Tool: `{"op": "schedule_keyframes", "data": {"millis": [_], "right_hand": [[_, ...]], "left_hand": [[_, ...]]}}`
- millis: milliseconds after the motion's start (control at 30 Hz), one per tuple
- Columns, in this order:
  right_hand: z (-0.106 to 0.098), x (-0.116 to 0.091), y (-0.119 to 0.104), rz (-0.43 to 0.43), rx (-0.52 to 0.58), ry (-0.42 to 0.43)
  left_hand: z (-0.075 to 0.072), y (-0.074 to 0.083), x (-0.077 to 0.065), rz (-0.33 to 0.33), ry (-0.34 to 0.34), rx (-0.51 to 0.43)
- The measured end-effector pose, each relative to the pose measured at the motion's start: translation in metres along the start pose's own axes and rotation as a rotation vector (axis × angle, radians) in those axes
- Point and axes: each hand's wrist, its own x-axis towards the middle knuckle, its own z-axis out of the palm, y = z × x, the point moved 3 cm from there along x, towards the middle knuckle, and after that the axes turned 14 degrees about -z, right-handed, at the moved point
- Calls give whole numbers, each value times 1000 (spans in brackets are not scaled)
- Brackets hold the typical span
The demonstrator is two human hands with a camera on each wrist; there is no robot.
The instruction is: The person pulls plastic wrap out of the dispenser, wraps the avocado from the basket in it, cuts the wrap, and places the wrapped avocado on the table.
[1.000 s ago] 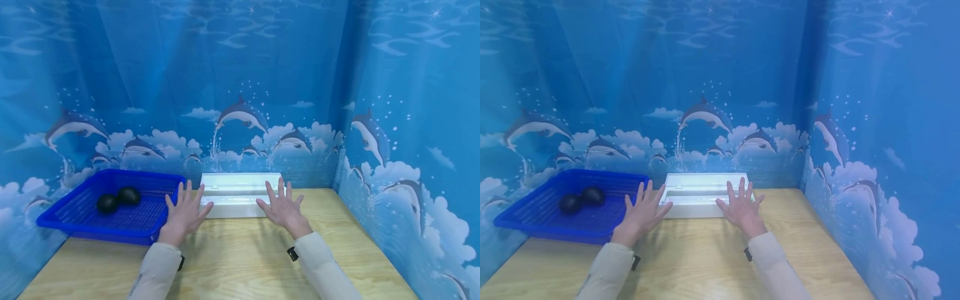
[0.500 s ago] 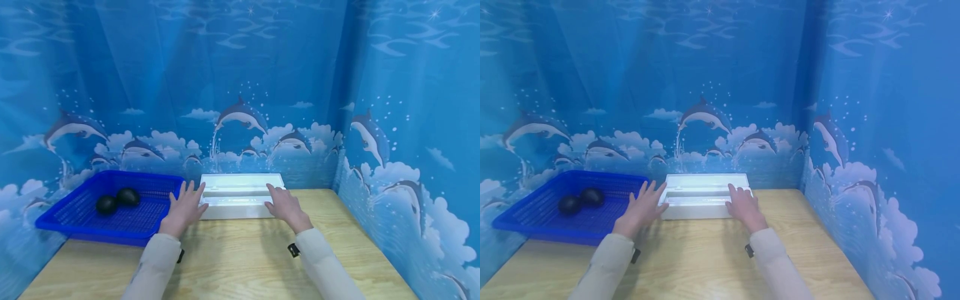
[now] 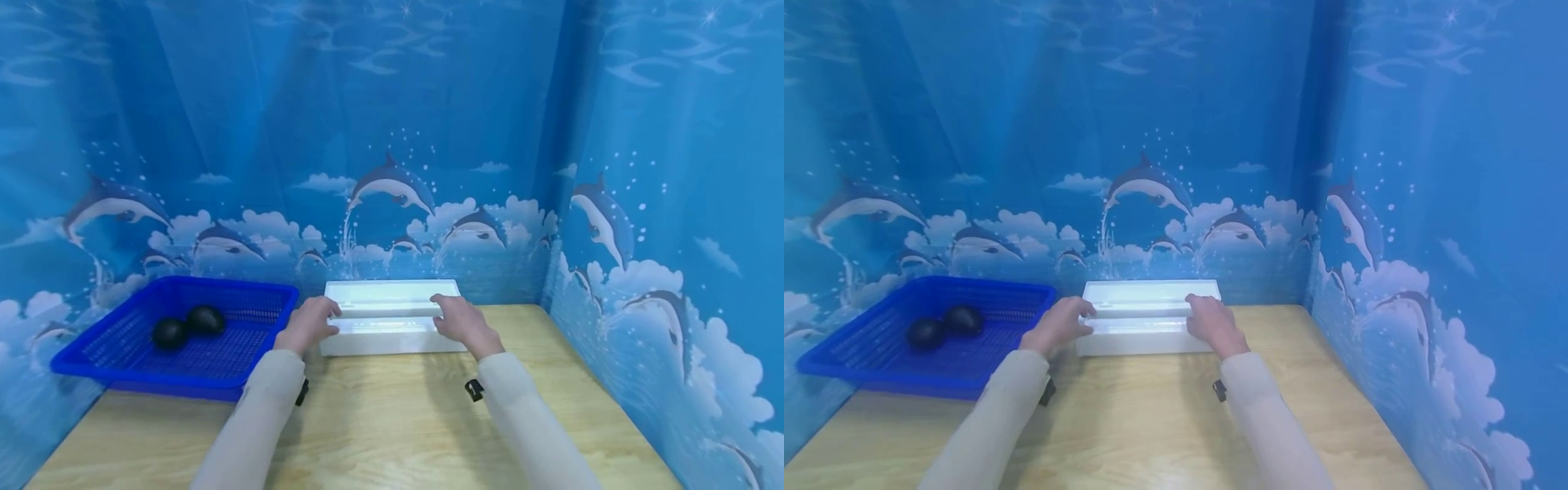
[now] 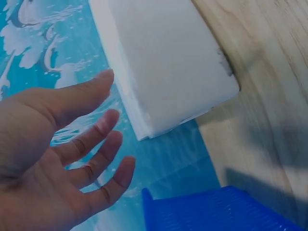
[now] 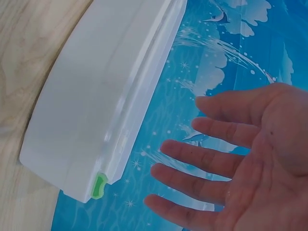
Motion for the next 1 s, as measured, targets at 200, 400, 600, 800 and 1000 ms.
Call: {"op": "schedule_keyframes", "data": {"millis": [200, 400, 600, 800, 1000], "right_hand": [[4, 2, 3, 20, -4, -29], [5, 1, 5, 38, 11, -30], [7, 3, 8, 37, 19, -38], [11, 4, 11, 42, 20, -42], [13, 7, 9, 42, 19, -43]], "left_hand": [[8, -1, 12, -40, -54, -27], [11, -4, 21, -73, -53, -60], [12, -5, 27, -50, -45, -31], [14, -4, 28, -41, -67, -12], [16, -7, 33, -71, -59, -3]]}}
